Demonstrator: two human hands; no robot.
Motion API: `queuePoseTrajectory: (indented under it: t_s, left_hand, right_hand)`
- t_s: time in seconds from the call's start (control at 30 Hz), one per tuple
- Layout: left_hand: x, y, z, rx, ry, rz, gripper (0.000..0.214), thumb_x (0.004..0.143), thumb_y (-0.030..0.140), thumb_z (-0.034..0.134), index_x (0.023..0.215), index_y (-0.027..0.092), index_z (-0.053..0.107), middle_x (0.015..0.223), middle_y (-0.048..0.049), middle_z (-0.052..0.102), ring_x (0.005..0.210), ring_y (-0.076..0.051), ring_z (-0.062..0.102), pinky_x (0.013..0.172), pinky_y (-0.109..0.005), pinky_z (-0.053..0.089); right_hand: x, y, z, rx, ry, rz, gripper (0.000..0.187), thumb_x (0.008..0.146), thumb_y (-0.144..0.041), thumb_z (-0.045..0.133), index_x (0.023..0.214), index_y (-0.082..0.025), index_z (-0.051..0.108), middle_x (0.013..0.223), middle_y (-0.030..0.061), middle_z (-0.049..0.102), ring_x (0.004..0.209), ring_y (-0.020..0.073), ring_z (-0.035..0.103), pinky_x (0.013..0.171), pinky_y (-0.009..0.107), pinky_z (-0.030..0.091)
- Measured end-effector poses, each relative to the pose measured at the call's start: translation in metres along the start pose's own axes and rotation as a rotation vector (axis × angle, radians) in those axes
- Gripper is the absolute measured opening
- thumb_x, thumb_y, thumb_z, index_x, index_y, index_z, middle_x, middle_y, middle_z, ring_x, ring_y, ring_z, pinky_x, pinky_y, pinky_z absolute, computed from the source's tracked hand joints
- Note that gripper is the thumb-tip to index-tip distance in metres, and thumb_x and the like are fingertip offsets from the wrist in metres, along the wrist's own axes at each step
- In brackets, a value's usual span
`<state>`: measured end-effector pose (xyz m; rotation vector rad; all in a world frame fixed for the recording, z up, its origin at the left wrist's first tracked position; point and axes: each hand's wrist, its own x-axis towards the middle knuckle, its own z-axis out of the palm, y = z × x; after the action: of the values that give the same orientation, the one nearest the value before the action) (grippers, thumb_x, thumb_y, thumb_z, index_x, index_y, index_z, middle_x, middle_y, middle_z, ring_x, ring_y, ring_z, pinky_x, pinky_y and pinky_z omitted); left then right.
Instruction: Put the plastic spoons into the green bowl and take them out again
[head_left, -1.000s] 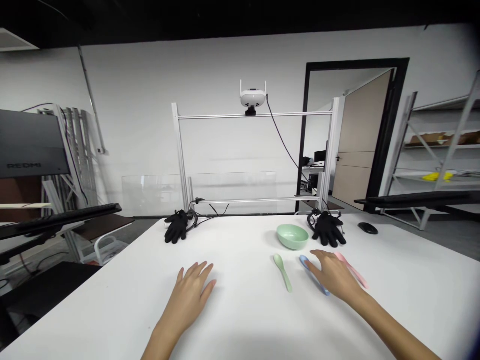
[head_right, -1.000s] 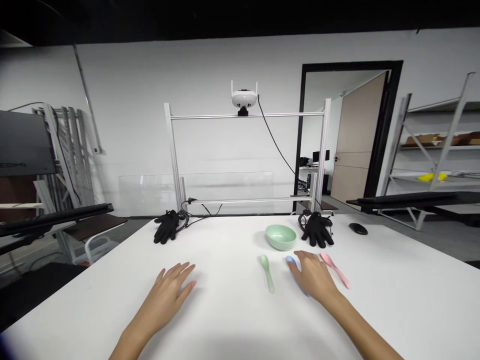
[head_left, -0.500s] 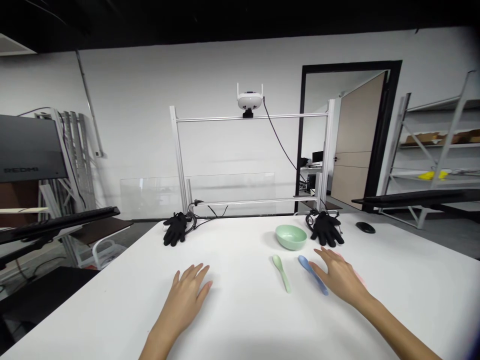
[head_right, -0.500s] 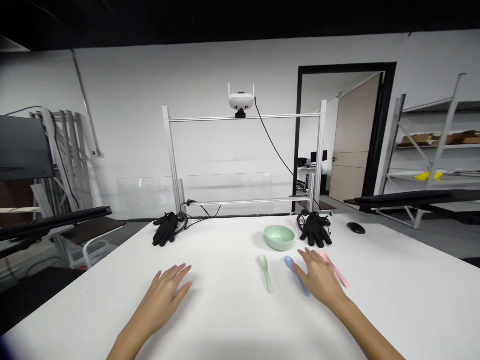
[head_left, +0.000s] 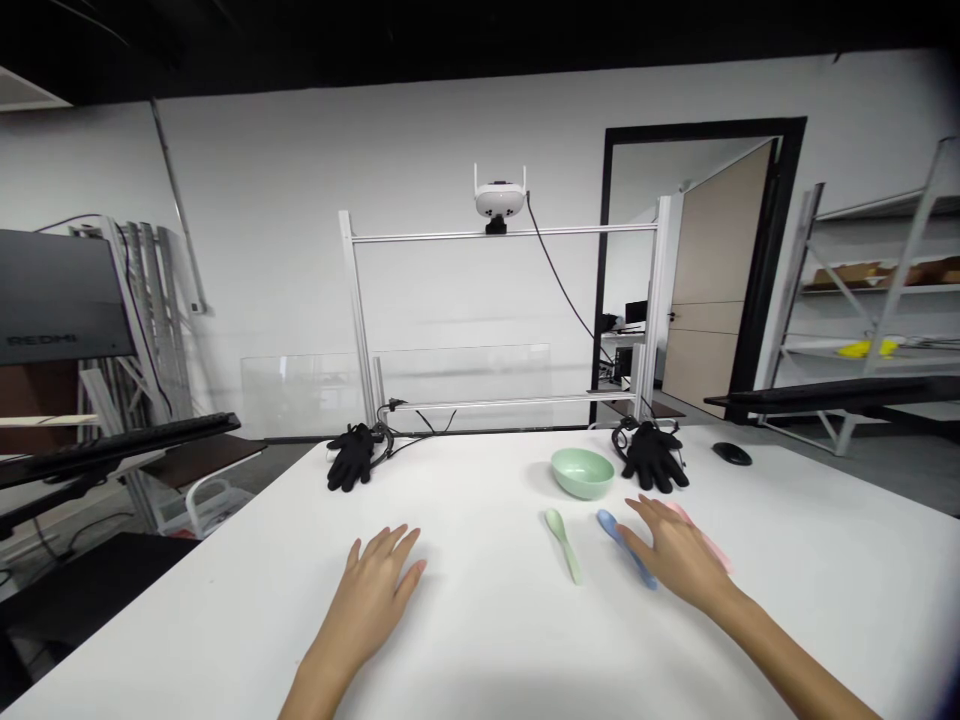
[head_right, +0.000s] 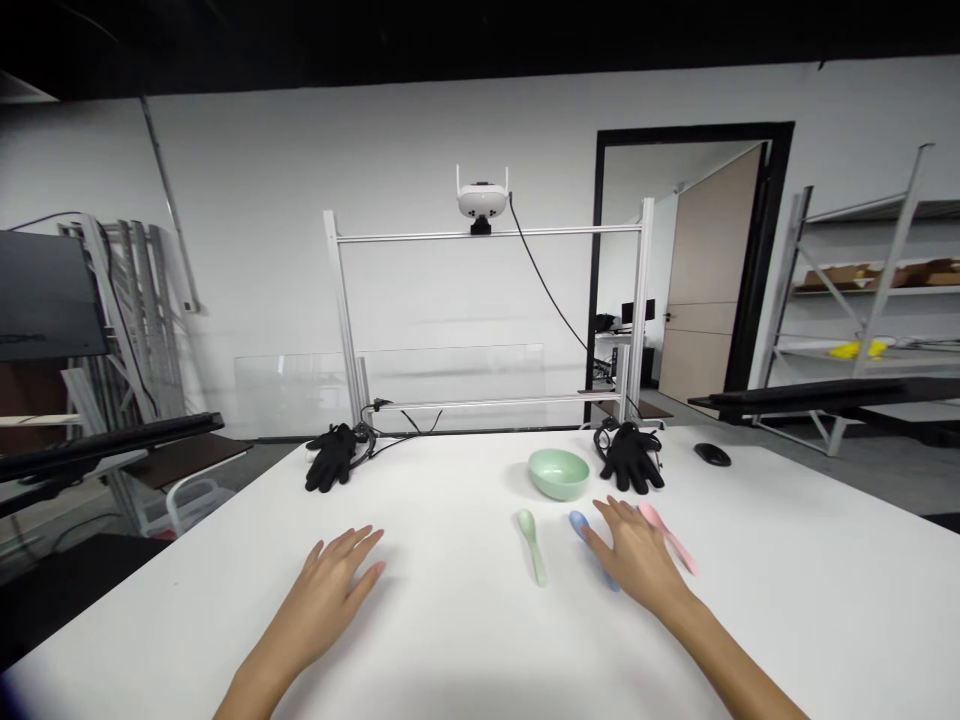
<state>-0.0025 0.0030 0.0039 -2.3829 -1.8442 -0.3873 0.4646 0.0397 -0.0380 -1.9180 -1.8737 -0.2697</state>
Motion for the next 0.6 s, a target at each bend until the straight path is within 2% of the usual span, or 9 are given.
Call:
queuePoseTrajectory:
  t_s: [0.6]
  left_hand:
    - [-0.0007, 0.0029, -0.0012, 0.009, -0.004, 0.009, 0.055, 0.105, 0.047, 0.032, 0.152, 0.023, 0.049, 0.158, -0.0081, 0.05, 0.149, -0.032, 0.04, 0.121, -0.061, 0.028]
  right_hand:
    - [0.0013, -0.0054, -0.0037, 0.014, -0.05, 0.029, 0.068, 0.097, -0.059, 0.035, 0.141, -0.013, 0.061, 0.151, 0.017, 0.055, 0.142, 0.033, 0.048, 0.116, 0.048, 0.04]
